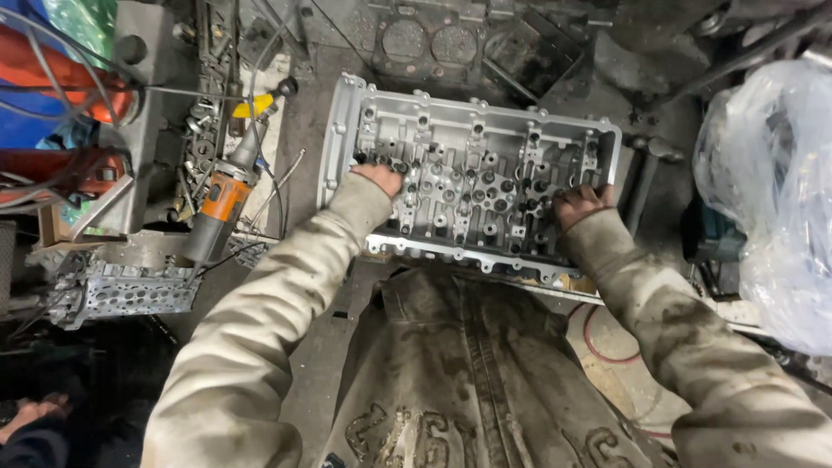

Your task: The recorder inspects and cleans parts of a cylinder head, including valves and springs, in an automotive repair setting.

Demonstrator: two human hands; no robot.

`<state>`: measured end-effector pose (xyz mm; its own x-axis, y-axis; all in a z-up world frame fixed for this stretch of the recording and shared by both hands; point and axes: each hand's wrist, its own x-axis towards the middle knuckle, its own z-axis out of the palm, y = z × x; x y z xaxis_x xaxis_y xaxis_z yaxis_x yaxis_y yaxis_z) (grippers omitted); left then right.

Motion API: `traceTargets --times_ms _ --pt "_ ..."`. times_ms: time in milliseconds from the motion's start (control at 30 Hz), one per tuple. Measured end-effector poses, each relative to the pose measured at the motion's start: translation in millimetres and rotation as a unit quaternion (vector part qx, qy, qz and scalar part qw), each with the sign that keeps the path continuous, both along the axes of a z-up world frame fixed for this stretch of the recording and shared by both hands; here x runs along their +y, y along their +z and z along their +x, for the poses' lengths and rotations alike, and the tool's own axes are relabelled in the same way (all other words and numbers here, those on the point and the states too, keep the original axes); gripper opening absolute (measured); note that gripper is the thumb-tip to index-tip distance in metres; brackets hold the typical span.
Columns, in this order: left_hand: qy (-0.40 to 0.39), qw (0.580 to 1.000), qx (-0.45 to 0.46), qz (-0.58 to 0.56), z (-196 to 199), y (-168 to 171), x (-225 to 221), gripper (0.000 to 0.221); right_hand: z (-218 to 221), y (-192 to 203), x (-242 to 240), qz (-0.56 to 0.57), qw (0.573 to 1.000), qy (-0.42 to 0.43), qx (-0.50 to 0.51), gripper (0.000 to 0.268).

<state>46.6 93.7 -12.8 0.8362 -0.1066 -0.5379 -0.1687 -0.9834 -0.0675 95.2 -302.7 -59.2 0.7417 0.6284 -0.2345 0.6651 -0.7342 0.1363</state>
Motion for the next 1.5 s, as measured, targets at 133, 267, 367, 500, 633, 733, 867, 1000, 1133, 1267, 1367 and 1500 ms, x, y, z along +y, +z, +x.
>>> traceTargets --times_ms 133,267,367,500,633,733,867,1000,1133,1267,1367,1500 --pt "-0.023 0.999 -0.014 -0.020 2 -21 -5 0.021 -2 37 18 -0.013 1.000 -0.019 0.022 0.026" --pt "0.055 0.998 0.018 -0.026 6 6 -10 0.023 -9 76 57 0.021 0.993 -0.071 0.087 0.026" --pt "0.052 0.998 0.015 -0.032 6 13 -15 0.023 -19 73 89 0.030 0.994 -0.018 0.104 0.032" --pt "0.001 0.998 0.012 -0.067 16 35 -28 0.026 -14 69 113 -0.064 0.990 0.031 0.120 0.035" --pt "-0.042 0.996 -0.033 -0.065 22 9 -29 0.020 -6 54 113 -0.027 0.986 -0.007 0.164 0.038" --pt "-0.005 0.996 0.006 -0.092 20 -12 -37 0.023 -7 22 103 0.000 0.995 0.088 0.039 0.047" --pt "-0.025 0.998 0.007 -0.065 23 -25 -49 0.022 0 27 105 0.011 0.993 0.033 0.111 0.037" --pt "-0.042 0.996 -0.001 -0.078 20 -44 -54 0.028 -1 -2 103 -0.026 0.992 0.011 0.124 0.034" --pt "-0.050 0.994 -0.033 -0.097 8 -82 -66 0.026 -5 53 115 -0.068 0.984 0.021 0.163 0.037" --pt "-0.136 0.961 -0.189 -0.149 6 -103 -67 0.049 -12 48 135 0.075 0.996 0.008 0.055 0.031" --pt "-0.077 0.978 -0.078 -0.180 8 -97 -76 0.031 -5 34 134 0.147 0.987 0.014 0.056 0.029" --pt "-0.031 0.984 -0.028 -0.176 15 -117 -81 0.023 -10 -1 129 0.192 0.980 0.005 0.051 0.020"
